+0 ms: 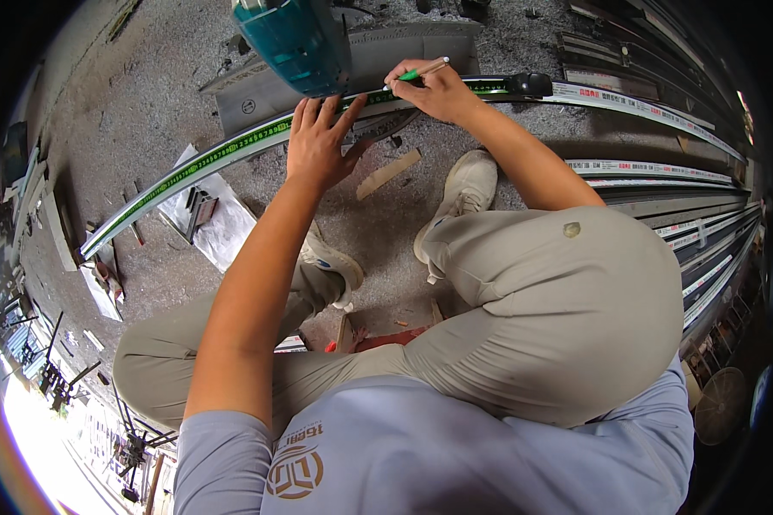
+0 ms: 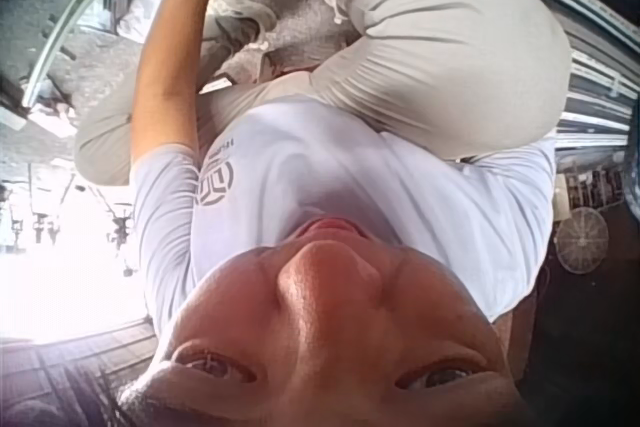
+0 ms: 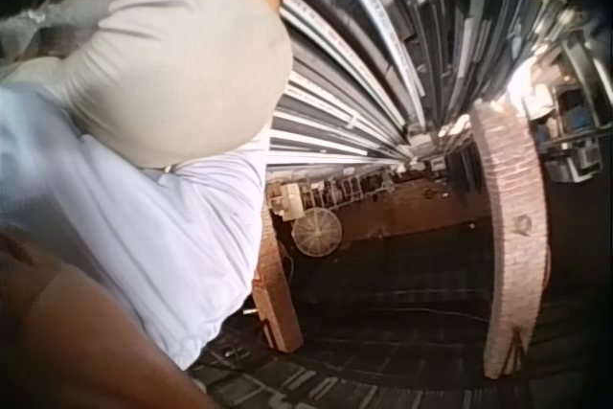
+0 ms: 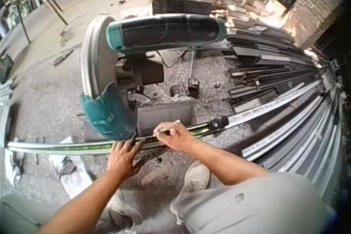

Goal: The person measures and marks metal profiles with a tape measure and marker, then uses a miter saw to cut them to length. The person repeats this process for several profiles, stacking the cut pieces on the floor.

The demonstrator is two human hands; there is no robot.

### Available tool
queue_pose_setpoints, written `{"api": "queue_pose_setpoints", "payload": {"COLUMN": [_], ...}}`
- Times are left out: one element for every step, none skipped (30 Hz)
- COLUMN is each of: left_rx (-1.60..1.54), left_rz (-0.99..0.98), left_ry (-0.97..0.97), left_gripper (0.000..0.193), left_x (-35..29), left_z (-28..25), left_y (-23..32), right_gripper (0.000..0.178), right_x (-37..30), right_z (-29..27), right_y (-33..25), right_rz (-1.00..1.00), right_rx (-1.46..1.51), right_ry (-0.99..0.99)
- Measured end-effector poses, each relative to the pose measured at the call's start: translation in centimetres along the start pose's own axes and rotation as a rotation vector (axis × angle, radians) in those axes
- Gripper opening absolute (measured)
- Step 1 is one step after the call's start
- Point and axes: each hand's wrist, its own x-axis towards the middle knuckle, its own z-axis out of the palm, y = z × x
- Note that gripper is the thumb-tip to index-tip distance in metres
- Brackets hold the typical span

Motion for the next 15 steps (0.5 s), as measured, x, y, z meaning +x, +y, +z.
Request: {"api": "queue_pose_setpoints", "payload": {"left_rx": [0.001,0.001,0.001,0.001,0.001,0.001,0.001,-0.001,-0.003,-0.006,-0.003,-0.001,0.000,0.001,0.001], "left_rz": [-0.002,0.000,0.002,0.005,0.002,0.000,-0.001,0.000,0.001,0.003,0.000,-0.003,-0.006,-0.011,-0.015], "left_ry": [0.000,-0.004,-0.007,-0.011,-0.012,-0.013,-0.014,-0.010,-0.006,-0.003,-0.011,-0.020,-0.028,-0.038,-0.045], "left_gripper": [0.077,0.077,0.077,0.077,0.077,0.077,0.077,0.077,0.077,0.077,0.077,0.078,0.078,0.078,0.079], "left_x": [0.0,0.0,0.1,0.2,0.2,0.1,0.1,0.2,0.2,0.2,0.2,0.1,0.1,-0.1,-0.2], "left_z": [0.0,-0.1,-0.1,-0.1,-0.1,-0.1,-0.2,-0.1,-0.1,-0.1,-0.2,-0.2,-0.3,-0.3,-0.3], "left_y": [0.0,0.0,0.1,0.1,0.1,0.1,0.1,0.1,0.1,0.1,0.1,0.1,0.1,0.0,0.0], "right_gripper": [0.021,0.022,0.022,0.022,0.022,0.022,0.022,0.022,0.022,0.022,0.023,0.024,0.025,0.025,0.027], "right_x": [0.0,0.0,0.0,-0.1,0.0,0.0,0.0,0.1,0.1,0.0,-0.1,-0.4,-0.8,-1.5,-2.2], "right_z": [0.0,0.0,0.0,0.0,0.0,-0.1,-0.1,-0.2,-0.2,-0.3,-0.5,-0.9,-1.3,-1.8,-2.9], "right_y": [0.0,0.0,0.0,0.0,0.0,0.0,0.0,-0.2,-0.5,-0.7,-1.0,-1.3,-1.5,-2.5,-2.6], "right_rz": [-0.010,0.001,0.013,0.024,0.017,0.010,0.003,0.043,0.082,0.122,0.090,0.059,0.027,-0.033,-0.246], "right_rx": [-0.009,0.010,0.029,0.048,0.032,0.016,0.001,0.038,0.076,0.114,0.130,0.146,0.162,0.145,-0.177], "right_ry": [-0.011,-0.002,0.007,0.017,0.010,0.004,-0.002,0.007,0.017,0.028,0.061,0.094,0.127,0.150,0.248]}}
